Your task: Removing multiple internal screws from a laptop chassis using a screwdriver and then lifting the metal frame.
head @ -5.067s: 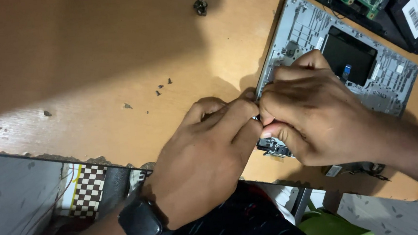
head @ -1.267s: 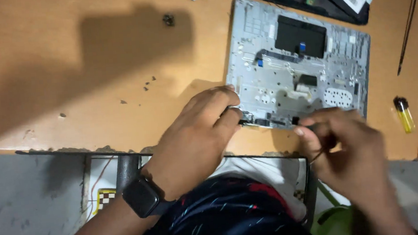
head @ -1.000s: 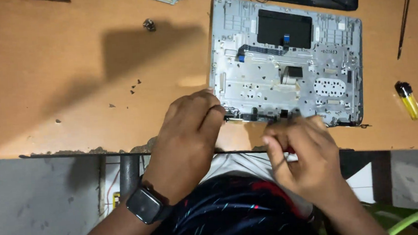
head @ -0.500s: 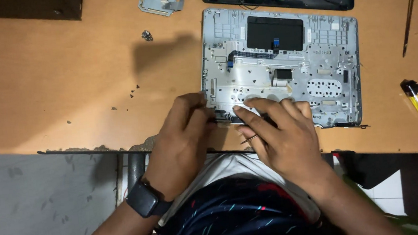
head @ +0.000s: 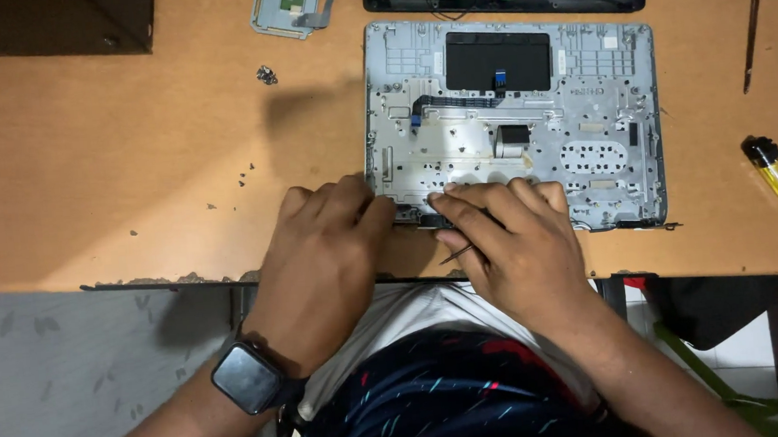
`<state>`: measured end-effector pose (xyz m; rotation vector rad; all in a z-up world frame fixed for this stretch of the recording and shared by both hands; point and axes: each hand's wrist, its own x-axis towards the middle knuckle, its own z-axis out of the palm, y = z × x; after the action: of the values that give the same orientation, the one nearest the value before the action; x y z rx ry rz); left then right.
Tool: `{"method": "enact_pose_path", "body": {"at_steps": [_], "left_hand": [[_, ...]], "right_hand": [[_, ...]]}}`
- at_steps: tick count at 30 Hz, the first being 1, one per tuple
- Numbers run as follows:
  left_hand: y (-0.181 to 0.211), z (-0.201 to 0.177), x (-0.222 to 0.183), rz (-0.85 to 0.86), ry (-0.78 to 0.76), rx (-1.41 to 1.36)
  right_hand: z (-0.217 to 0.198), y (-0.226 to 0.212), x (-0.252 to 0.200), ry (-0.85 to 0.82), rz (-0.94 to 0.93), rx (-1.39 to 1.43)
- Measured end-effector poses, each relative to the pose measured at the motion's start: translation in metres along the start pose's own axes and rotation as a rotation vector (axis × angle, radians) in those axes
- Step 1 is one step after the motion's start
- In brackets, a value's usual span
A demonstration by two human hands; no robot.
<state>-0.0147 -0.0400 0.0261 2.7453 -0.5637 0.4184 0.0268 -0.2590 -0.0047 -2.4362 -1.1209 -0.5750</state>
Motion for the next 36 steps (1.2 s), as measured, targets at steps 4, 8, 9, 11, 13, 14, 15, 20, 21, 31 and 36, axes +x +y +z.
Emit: {"method": "enact_pose_path", "body": {"at_steps": [4, 8, 9, 11, 13, 14, 15, 20, 21, 31, 36], "left_hand": [[-0.003, 0.004, 0.004, 0.034, -0.069, 0.127], [-0.005, 0.008, 0.007, 0.087, -0.090, 0.220], [-0.005, 0.009, 0.007, 0.096, -0.098, 0.236], [-0.004, 0.011, 0.007, 0.098, -0.107, 0.225], [-0.005, 0.013, 0.006, 0.100, -0.116, 0.215], [-0.005, 0.014, 0.005, 0.108, -0.098, 0.208], [-0.005, 0.015, 0.004, 0.115, -0.080, 0.198], [-0.008, 0.019, -0.001, 0.136, -0.015, 0.145], [-0.008, 0.019, -0.002, 0.144, -0.001, 0.128], [-0.019, 0.027, -0.012, 0.232, 0.021, 0.093], [-0.017, 0.026, -0.014, 0.258, 0.070, 0.094]], "right_hand": [[0.001, 0.001, -0.001, 0.006, 0.000, 0.011], [0.000, 0.000, -0.001, -0.006, 0.012, 0.007], [0.000, 0.000, 0.000, -0.009, 0.011, 0.010], [0.001, 0.000, -0.001, -0.006, 0.013, 0.017], [0.002, 0.001, -0.001, -0.001, 0.015, 0.024], [0.003, 0.001, -0.002, -0.004, 0.015, 0.026], [0.003, 0.001, -0.002, -0.009, 0.016, 0.029], [0.003, 0.001, -0.001, -0.003, 0.019, 0.044], [0.002, 0.001, -0.001, 0.008, 0.008, 0.049], [0.002, 0.002, 0.002, 0.019, 0.003, 0.052], [0.000, 0.000, 0.003, 0.005, 0.020, 0.079]]}}
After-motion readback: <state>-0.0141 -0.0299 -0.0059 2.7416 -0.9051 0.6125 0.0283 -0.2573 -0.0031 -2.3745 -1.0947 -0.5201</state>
